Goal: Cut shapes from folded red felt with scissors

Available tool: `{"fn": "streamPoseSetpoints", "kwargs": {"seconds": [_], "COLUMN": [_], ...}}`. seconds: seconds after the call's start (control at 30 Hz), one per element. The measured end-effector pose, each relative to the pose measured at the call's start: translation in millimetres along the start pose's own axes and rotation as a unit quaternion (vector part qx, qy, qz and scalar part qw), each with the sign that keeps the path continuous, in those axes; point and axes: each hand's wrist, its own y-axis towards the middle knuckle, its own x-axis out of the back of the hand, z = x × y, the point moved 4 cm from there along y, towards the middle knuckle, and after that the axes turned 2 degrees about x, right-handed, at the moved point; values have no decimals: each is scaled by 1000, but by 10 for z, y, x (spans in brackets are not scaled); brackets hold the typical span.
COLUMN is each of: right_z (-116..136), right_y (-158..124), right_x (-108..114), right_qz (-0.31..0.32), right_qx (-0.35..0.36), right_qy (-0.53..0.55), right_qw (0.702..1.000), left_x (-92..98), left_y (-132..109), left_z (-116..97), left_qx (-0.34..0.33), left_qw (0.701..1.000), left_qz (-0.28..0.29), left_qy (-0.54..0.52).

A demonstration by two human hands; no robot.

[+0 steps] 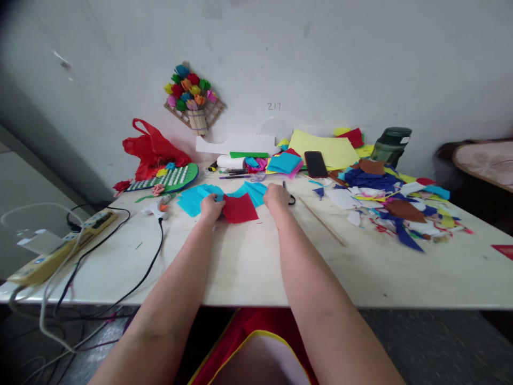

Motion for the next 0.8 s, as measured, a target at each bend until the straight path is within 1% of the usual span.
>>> {"fn": "streamPoseSetpoints", "kwargs": {"seconds": [0.13,0.23,0.4,0.53,0.7,0.8], "right_z": [-98,-170,-290,-364,-412,-420], "right_y": [-12,-29,-41,-44,-66,-78], "right_x": [61,97,132,158,180,203], "right_qz": [-42,-72,-93,-108,-108,-128], "right_qx": [-71,-111,-165,-191,-222,-236], "right_qy": [38,68,106,109,119,144], "right_qw": [996,989,976,970,962,952], "left_x": [2,5,18,38,54,33], "left_y": [3,3,18,26,22,40], "left_z": [3,4,19,32,29,43], "left_qx": [-3,2,13,22,22,14], "left_qw": [1000,1000,999,998,997,996], "left_qz": [-4,-5,-18,-29,-43,-44], "left_qy": [-1,-6,-27,-50,-62,-71]}}
